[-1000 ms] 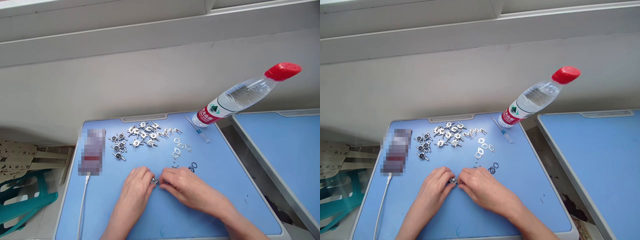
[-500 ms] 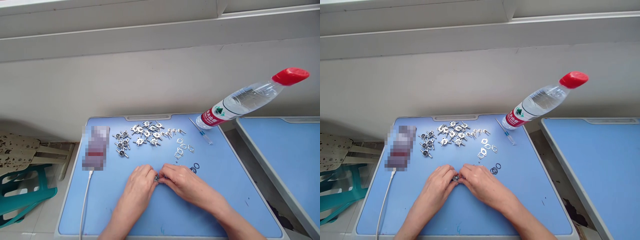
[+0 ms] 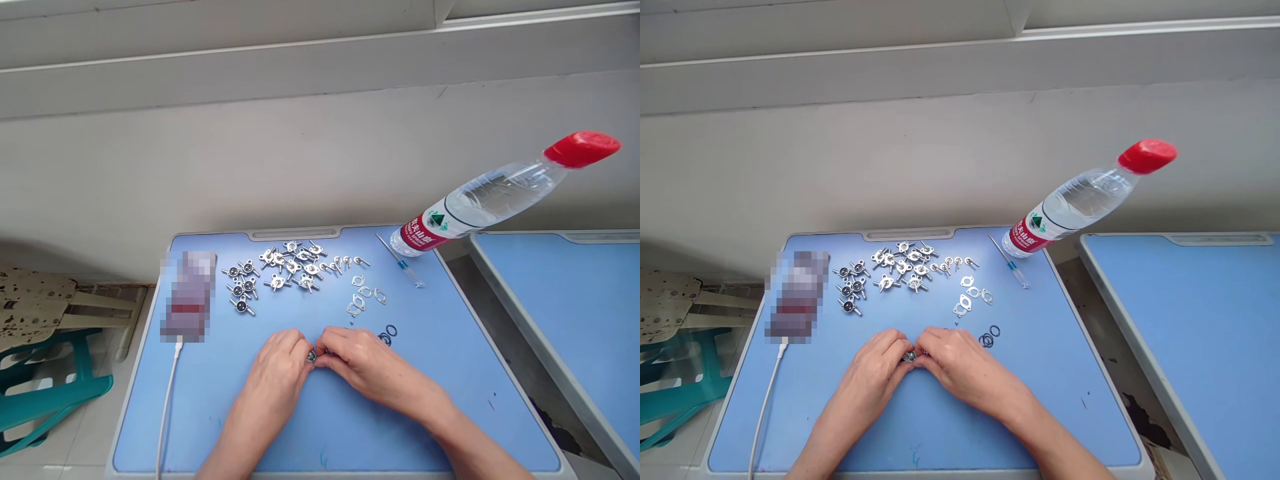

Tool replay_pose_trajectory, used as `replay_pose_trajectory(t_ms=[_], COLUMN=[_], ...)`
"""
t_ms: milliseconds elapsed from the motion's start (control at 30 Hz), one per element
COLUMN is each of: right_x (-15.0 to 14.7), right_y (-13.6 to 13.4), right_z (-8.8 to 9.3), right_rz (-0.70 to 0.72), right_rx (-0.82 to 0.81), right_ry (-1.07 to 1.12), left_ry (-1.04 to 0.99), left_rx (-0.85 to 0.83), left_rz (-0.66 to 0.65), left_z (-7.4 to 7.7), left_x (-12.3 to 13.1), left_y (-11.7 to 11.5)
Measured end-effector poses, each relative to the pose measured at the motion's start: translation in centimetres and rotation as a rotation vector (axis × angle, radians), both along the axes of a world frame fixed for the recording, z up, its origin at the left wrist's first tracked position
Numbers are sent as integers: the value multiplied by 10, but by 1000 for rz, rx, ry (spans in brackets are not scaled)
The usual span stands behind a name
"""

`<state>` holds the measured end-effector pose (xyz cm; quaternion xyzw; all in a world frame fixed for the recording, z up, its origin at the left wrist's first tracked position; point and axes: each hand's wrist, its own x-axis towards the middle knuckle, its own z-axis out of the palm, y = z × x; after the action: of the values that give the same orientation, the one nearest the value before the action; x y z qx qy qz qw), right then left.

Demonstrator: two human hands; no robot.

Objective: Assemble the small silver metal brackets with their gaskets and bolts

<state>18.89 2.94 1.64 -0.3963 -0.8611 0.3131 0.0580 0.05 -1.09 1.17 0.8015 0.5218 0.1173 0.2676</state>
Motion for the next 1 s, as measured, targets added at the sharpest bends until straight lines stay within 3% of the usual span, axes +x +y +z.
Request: replay_pose_trajectory(t_ms=[633,1000], right_x=[4,-2], right_y=[2,-1], right_z=[12,10], right_rz=[-41,97], right_rx=[-113,140], right_ry=[-76,-237], left_ry=[10,10], left_rx=[-2,9], left_rz=[-13,-15], left_z=[2,-1], left_x=[0,1], left_y=[0,-1])
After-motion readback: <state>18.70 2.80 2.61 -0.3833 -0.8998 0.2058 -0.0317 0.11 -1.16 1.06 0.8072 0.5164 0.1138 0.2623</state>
